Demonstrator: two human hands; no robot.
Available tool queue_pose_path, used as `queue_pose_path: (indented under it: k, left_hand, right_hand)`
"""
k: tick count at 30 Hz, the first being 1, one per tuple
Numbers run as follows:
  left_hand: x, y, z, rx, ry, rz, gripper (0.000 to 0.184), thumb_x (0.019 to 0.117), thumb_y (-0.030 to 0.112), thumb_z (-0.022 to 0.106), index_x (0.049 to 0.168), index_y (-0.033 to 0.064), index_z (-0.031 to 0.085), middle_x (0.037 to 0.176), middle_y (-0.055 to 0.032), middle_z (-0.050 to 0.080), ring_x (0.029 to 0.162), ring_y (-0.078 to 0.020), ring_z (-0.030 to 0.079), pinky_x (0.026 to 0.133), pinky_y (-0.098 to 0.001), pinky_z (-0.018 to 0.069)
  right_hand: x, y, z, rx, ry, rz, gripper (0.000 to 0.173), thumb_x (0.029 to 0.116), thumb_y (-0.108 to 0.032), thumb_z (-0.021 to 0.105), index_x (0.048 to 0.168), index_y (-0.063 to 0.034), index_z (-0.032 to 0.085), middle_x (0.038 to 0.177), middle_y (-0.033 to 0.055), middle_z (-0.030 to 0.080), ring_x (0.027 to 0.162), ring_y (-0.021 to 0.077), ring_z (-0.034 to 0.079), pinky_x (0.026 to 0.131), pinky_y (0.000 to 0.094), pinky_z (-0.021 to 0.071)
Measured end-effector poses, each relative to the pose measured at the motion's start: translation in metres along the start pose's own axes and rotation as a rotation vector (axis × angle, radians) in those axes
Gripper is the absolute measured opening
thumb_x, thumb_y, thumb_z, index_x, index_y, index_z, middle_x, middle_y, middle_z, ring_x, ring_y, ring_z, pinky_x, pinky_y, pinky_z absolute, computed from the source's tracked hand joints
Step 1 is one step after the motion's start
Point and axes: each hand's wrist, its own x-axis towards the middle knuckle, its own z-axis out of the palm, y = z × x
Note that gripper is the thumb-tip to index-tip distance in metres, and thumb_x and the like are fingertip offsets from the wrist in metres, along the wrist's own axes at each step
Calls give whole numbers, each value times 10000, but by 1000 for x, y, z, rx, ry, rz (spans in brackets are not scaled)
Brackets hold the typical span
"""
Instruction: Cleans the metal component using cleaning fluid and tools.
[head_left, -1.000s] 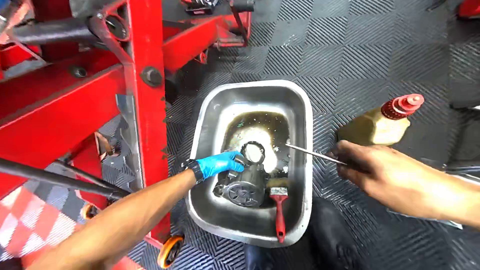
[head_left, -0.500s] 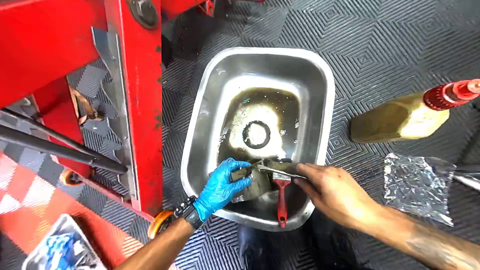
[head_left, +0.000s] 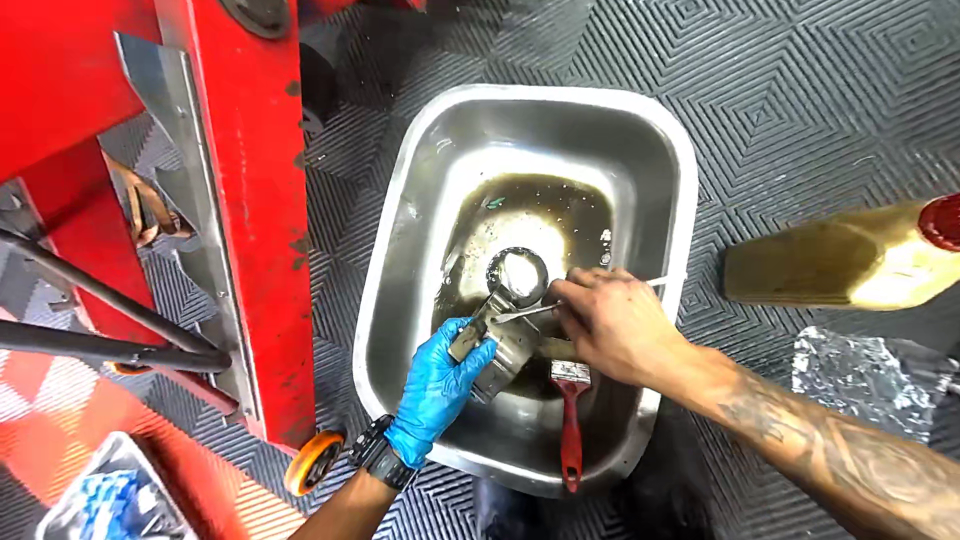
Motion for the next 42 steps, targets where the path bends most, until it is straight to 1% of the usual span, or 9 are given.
queue_pose_path:
  k: [3,6,9,12,15,19,21,30,42]
  left_hand:
    - [4,-2,-2,-49,-3,-27,270,937,295,745,1182,194,694,973,37,744,859,-94,718,774,-313,628]
    - [6,-2,-3,-114,-3,-52,266,940,279,743,1185,186,698,971,19,749,857,-120,726,778,-325,635]
    - [6,-3,-2,-179,4,-67,263,935,261,749,1176,168,700,973,1,753,867,-139,733,787,-334,640]
    - [6,-5,-1,-170,14,-78,261,933,291,742,1160,172,698,954,2,752,862,-137,735,786,-341,644]
    - [4,-5,-1,-155,24,-86,252,929,294,741,1148,177,696,948,15,749,852,-127,732,777,-338,644]
    - [4,-7,0,-137,27,-75,263,928,313,740,1146,175,690,945,21,745,854,-118,729,777,-332,643]
    - [4,-7,0,-125,28,-86,272,928,329,739,1154,185,690,948,30,743,856,-107,727,781,-328,641]
    - [3,-8,1,-100,38,-85,293,931,374,731,1173,214,690,972,50,743,887,-86,723,805,-330,640]
    - [4,-9,-1,-66,31,-79,290,934,401,720,1163,227,687,944,67,733,849,-67,710,756,-319,628]
  right_hand:
    - [20,7,4,19,-27,-35,177,974,-344,613,984,-202,719,843,-5,650,818,216,642,750,474,488]
    - [36,13,9,31,-14,-79,187,966,-392,630,951,-232,724,806,-35,626,789,188,605,760,473,428]
    - [50,21,12,74,15,-117,151,936,-368,664,925,-231,728,797,-45,627,792,182,603,777,494,424]
    - [56,21,16,134,-15,-156,177,937,-388,642,937,-236,732,802,-70,624,807,146,592,813,479,409]
    - [63,35,15,167,-17,-157,153,926,-354,681,912,-210,730,805,-50,651,812,163,626,836,523,435]
    - [69,27,16,205,-44,-210,170,924,-370,670,933,-220,749,825,-64,651,830,139,603,845,486,410]
    - [78,35,12,185,-47,-218,150,917,-349,679,913,-210,733,816,-46,650,834,160,611,858,510,410]
    - [85,27,13,185,-83,-253,154,918,-371,673,912,-235,744,807,-76,642,822,122,595,855,473,398]
    - [97,25,7,139,-125,-322,154,928,-359,652,926,-231,739,823,-63,644,842,137,598,864,484,387]
